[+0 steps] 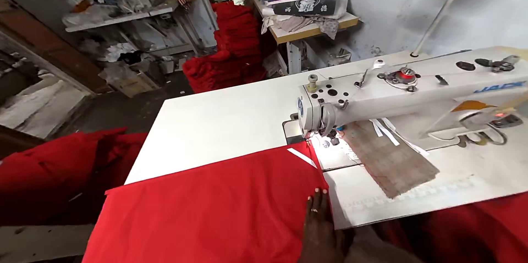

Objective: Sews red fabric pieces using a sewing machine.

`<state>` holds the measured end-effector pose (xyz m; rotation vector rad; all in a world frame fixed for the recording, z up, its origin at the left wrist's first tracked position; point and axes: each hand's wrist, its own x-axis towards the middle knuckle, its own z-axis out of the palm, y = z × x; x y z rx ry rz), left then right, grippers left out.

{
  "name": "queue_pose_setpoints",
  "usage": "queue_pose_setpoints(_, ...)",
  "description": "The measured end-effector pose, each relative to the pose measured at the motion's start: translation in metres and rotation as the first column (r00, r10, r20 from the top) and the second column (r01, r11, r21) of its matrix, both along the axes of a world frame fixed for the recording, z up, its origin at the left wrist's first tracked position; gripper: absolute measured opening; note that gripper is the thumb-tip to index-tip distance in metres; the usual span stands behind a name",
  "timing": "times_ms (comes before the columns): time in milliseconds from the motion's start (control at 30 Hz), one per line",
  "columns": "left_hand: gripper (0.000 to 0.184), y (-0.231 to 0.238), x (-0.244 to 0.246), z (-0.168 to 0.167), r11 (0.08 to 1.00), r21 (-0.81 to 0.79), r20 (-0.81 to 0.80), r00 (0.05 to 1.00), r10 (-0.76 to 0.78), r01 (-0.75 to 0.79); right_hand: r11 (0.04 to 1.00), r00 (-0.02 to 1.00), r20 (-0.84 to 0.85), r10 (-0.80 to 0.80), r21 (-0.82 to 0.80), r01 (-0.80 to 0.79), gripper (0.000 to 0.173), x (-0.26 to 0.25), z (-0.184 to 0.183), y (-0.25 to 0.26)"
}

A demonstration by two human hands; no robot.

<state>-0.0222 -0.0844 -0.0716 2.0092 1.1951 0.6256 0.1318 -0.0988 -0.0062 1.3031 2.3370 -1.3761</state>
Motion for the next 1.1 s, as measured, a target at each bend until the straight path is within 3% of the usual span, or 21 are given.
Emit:
queue_pose_setpoints(100,0.042,-0.008,-0.005,-0.015,0.996,0.08,0.135,0.991,0.027,-0.038,0.951,0.955,-0.042,-0.295,0.08,0.297,0.031,0.004,-0.001,0.061)
queue_pose_setpoints(167,0.039,-0.007,-0.004,-0.015,0.997,0.071,0.15,0.989,0.011,-0.022,0.806,0.848,-0.106,-0.519,0.271,0.527,0.03,-0.016,-0.022,0.106)
queue_pose_setpoints(267,0.034,-0.005,0.001,-0.016,0.992,0.127,0.103,0.994,-0.024,0.011,0.6,0.74,-0.134,-0.659,0.499,0.625,0.026,-0.043,-0.055,0.148)
queue_pose_setpoints(367,0.032,0.0,-0.006,-0.006,0.992,0.056,-0.009,0.994,-0.113,0.113,0.528,0.722,-0.164,-0.672,0.578,0.623,0.021,-0.052,-0.065,0.142)
queue_pose_setpoints(433,0.031,0.009,-0.013,0.001,0.991,0.062,-0.053,0.992,-0.116,0.12,0.444,0.72,-0.284,-0.633,0.629,0.639,0.018,-0.049,-0.076,0.118)
queue_pose_setpoints(533,0.035,0.048,-0.028,0.013,0.995,0.021,-0.01,0.995,0.098,-0.098,0.343,0.726,-0.443,-0.526,0.671,0.657,0.014,-0.044,-0.091,0.079)
queue_pose_setpoints(600,0.038,0.082,-0.034,0.004,0.98,0.121,-0.117,0.978,0.173,-0.159,0.303,0.716,-0.484,-0.502,0.677,0.67,0.014,-0.042,-0.096,0.062)
queue_pose_setpoints(700,0.044,0.113,-0.041,-0.023,0.98,0.194,-0.286,0.958,0.023,0.034,0.252,0.694,-0.529,-0.488,0.676,0.693,0.019,-0.041,-0.1,0.06)
queue_pose_setpoints(767,0.044,0.114,-0.042,-0.027,0.967,0.206,-0.308,0.948,-0.08,0.148,0.238,0.683,-0.541,-0.491,0.671,0.702,0.023,-0.041,-0.1,0.062)
queue_pose_setpoints(833,0.042,0.112,-0.046,-0.028,0.962,0.209,-0.233,0.965,-0.124,0.174,0.264,0.7,-0.524,-0.486,0.675,0.689,0.026,-0.041,-0.098,0.062)
queue_pose_setpoints(933,0.042,0.111,-0.051,-0.026,0.972,0.171,-0.143,0.981,-0.135,0.159,0.432,0.756,-0.429,-0.494,0.634,0.642,0.028,-0.039,-0.085,0.06)
queue_pose_setpoints(1100,0.044,0.128,-0.048,-0.021,0.976,0.05,-0.32,0.929,-0.185,0.211,0.661,0.822,-0.2,-0.533,0.509,0.552,0.034,-0.038,-0.055,0.073)
